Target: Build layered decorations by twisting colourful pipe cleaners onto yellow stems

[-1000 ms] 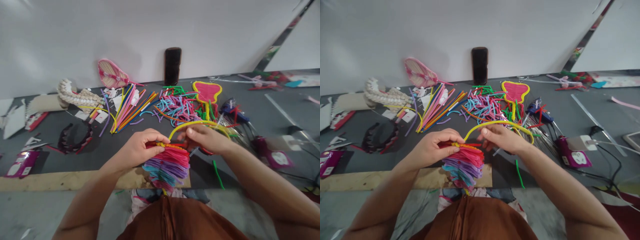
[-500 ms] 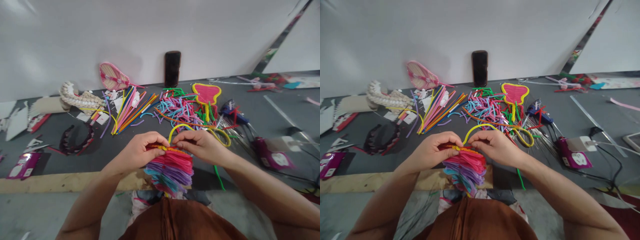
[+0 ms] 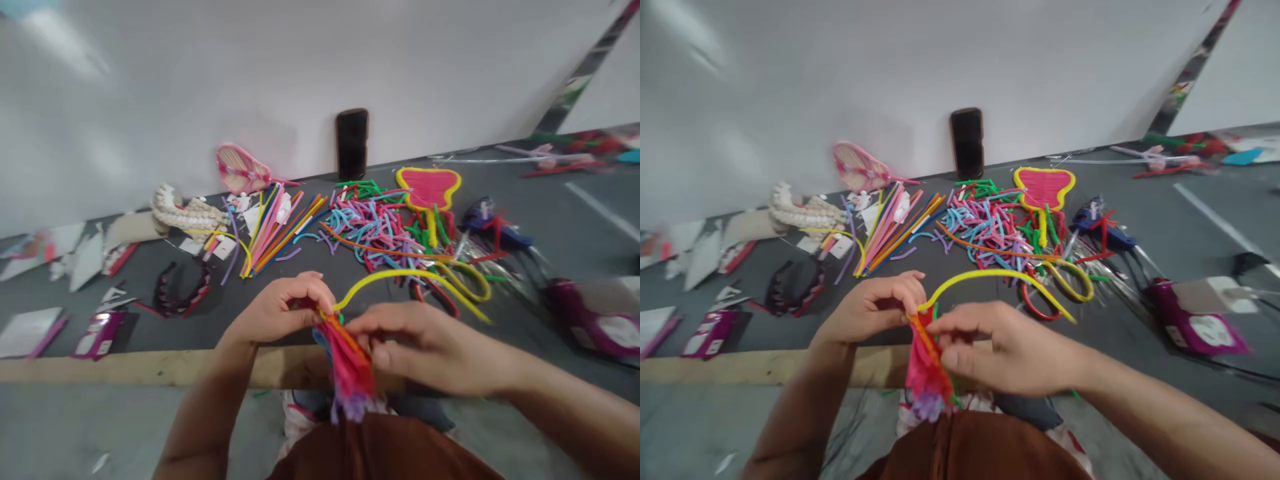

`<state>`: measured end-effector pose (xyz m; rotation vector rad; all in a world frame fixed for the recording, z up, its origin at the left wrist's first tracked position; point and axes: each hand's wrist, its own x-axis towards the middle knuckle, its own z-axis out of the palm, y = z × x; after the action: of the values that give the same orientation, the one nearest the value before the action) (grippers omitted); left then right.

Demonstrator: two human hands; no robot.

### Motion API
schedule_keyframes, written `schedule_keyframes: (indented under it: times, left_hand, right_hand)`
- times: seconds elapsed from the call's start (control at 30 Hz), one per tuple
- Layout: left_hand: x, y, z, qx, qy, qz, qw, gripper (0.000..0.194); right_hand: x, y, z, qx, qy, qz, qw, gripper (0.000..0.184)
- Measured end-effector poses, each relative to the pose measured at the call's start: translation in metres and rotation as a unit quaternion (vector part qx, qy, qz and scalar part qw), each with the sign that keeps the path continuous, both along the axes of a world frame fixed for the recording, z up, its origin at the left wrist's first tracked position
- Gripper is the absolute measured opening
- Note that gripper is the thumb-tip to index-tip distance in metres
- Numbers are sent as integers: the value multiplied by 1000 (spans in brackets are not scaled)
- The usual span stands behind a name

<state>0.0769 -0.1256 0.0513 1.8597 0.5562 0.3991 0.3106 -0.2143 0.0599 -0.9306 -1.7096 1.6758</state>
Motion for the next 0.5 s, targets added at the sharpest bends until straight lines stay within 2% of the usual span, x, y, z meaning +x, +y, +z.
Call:
schedule_keyframes:
  times: [0.07,0.17,0.23,0.37,0.43,0.5]
  left_hand:
    - [-12,3,-6,-31,-27,-5,999,32]
    - [-26,1,-15,-52,-45,53,996,46]
    - [-33,-2,-21,-56,-43,81,994,55]
    - [-39,-4,-27,-25,13,110,994,70]
    - [-40,-2,-27,5,28,93,995,72]
    - [-39,0,-26,24,3,62,998,67]
  right_hand:
    - [-11,-9,8,90,-21,22,995,23]
    - [-29,-20,7,165,-53,28,984,37]
    - [-41,-23,2,191,-72,25,979,41]
    - [-58,-26,-5,216,-76,-9,973,36]
    - [-58,-24,-4,225,-68,-21,972,33]
    - [-51,-19,-3,225,-52,-13,973,33]
